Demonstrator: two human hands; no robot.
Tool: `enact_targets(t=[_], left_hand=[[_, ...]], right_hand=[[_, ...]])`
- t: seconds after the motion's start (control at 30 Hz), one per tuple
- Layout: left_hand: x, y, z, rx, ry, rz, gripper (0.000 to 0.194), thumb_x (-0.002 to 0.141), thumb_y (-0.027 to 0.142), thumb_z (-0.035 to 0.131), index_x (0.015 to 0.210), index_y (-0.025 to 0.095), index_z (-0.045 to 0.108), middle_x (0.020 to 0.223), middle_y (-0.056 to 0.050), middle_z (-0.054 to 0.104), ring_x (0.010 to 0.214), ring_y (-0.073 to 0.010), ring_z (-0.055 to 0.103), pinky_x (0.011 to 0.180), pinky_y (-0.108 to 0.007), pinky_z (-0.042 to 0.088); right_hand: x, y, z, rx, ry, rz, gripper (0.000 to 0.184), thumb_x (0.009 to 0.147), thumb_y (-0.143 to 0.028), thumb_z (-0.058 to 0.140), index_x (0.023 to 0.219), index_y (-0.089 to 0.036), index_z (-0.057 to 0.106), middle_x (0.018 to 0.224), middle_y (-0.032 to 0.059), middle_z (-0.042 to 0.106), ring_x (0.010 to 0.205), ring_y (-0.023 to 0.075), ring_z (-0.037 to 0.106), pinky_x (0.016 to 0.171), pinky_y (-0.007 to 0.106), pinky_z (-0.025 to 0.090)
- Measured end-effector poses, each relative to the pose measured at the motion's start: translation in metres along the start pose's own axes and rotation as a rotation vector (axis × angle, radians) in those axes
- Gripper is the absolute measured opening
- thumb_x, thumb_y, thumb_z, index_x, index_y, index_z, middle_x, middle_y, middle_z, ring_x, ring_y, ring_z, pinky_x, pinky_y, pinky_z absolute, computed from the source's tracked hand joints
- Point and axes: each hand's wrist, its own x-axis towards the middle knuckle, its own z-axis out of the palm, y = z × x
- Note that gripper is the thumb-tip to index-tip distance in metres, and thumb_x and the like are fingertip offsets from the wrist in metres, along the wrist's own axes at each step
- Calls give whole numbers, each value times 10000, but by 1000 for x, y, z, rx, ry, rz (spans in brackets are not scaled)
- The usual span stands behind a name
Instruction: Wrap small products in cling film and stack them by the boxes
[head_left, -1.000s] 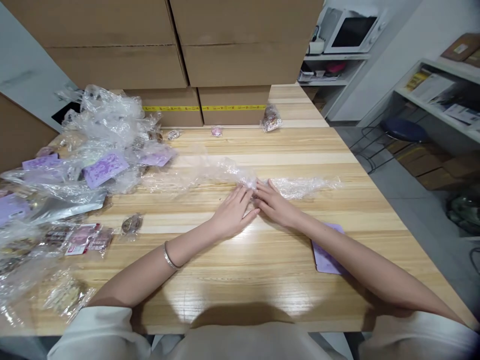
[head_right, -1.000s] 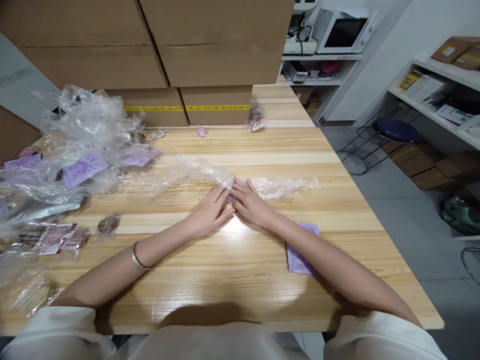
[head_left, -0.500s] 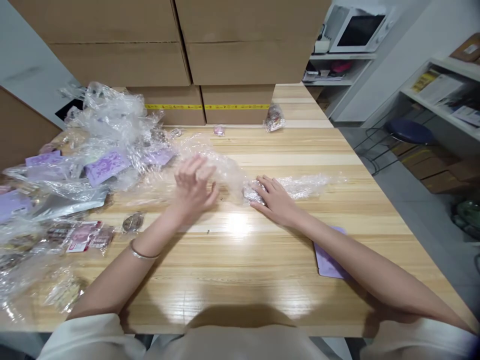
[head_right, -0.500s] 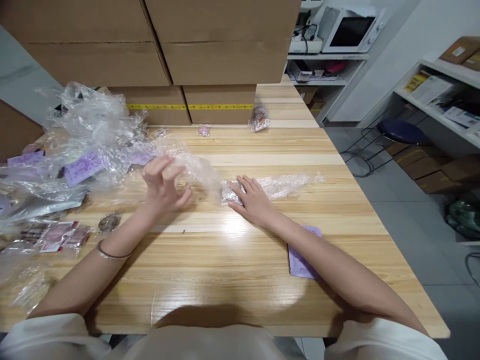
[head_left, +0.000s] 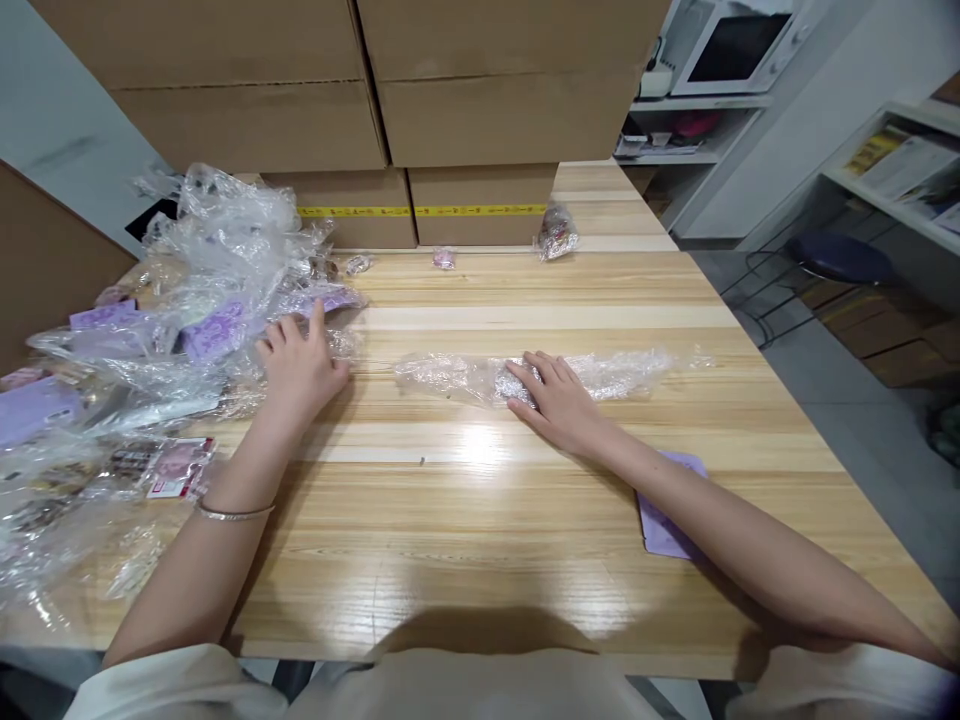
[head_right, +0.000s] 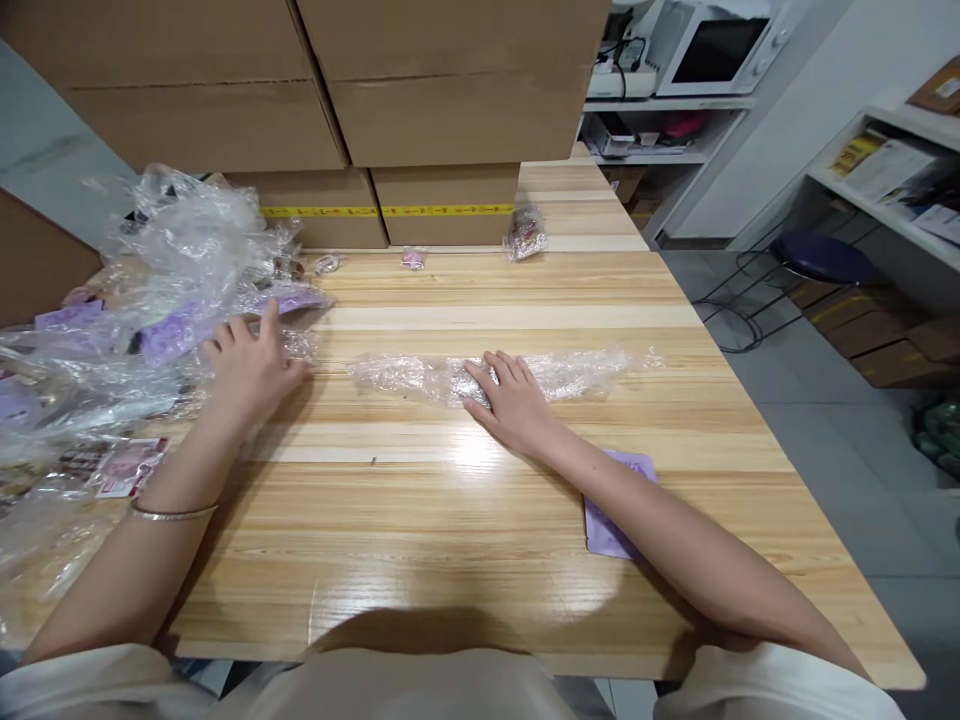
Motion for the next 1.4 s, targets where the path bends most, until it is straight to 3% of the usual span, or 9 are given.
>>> enact_targets(t=[0.17,0.27,0.33,0.47,0.6,0.8,0.93,1.13,1.4], left_hand=[[-27,61,-31,-194,125,224,425,847,265,513,1231,103,599,1021,-190,610,950,-347,562,785,-511,449],[-55,97,-36,-428,-165,623,264,904,212,424,865,167,681,712,-65,615,672,-204,566,673,-370,478],[-72,115,-31,-453,-279,699,282,931,211,410,870,168,682,731,-67,642,700,-201,595,690,-350,497],[-86,133,-15,-376,-238,544,369,960,315,445,1223,98,588,1022,-163,655,969,-299,606,831,-445,510],[-78,143,-8,-434,-262,429,489,967,404,449,1281,35,519,1279,-247,553,1211,-380,511,1008,-531,429],[-64,180,-3,-679,-273,599,675,980,424,405,1513,53,224,1579,-235,272,1503,-313,173,1205,-495,235],[-60,198,3,-652,-328,648,669,1001,482,355,1535,95,242,1606,-195,233,1513,-289,135,1229,-483,182],[-59,204,3,-543,-318,643,639,1001,495,382,1520,127,330,1592,-205,264,1498,-343,165,1214,-525,185],[-59,208,2,-540,-282,633,577,994,465,422,1500,188,390,1597,-172,275,1495,-360,169,1208,-547,176]], right_hand=[[-1,2,-2,83,-31,34,559,1035,-449,179,1516,-242,373,1587,116,327,1485,280,231,1190,556,186],[2,5,1,145,-13,59,533,1043,-418,147,1479,-309,433,1593,67,331,1485,264,239,1180,563,218],[4,5,2,149,0,69,517,1041,-420,178,1457,-312,468,1583,67,350,1479,275,257,1173,569,236],[4,3,4,82,15,46,503,1031,-412,254,1477,-267,438,1585,98,340,1482,292,243,1175,568,232],[3,2,9,47,26,18,533,1021,-408,289,1503,-198,378,1594,135,308,1491,300,211,1181,561,225],[8,-2,4,61,-8,34,565,1007,-405,311,1469,-92,402,1495,197,451,1425,318,348,1166,525,262],[-4,1,-26,-97,-79,108,448,974,-410,416,1267,-142,624,1327,191,605,1277,355,505,1109,556,314],[-55,5,-70,-247,-186,169,433,1004,-343,338,899,-163,717,907,146,707,885,276,652,817,409,485],[-54,36,-47,-93,-62,344,517,980,-527,352,931,-149,701,971,168,707,1058,324,601,981,499,364]])
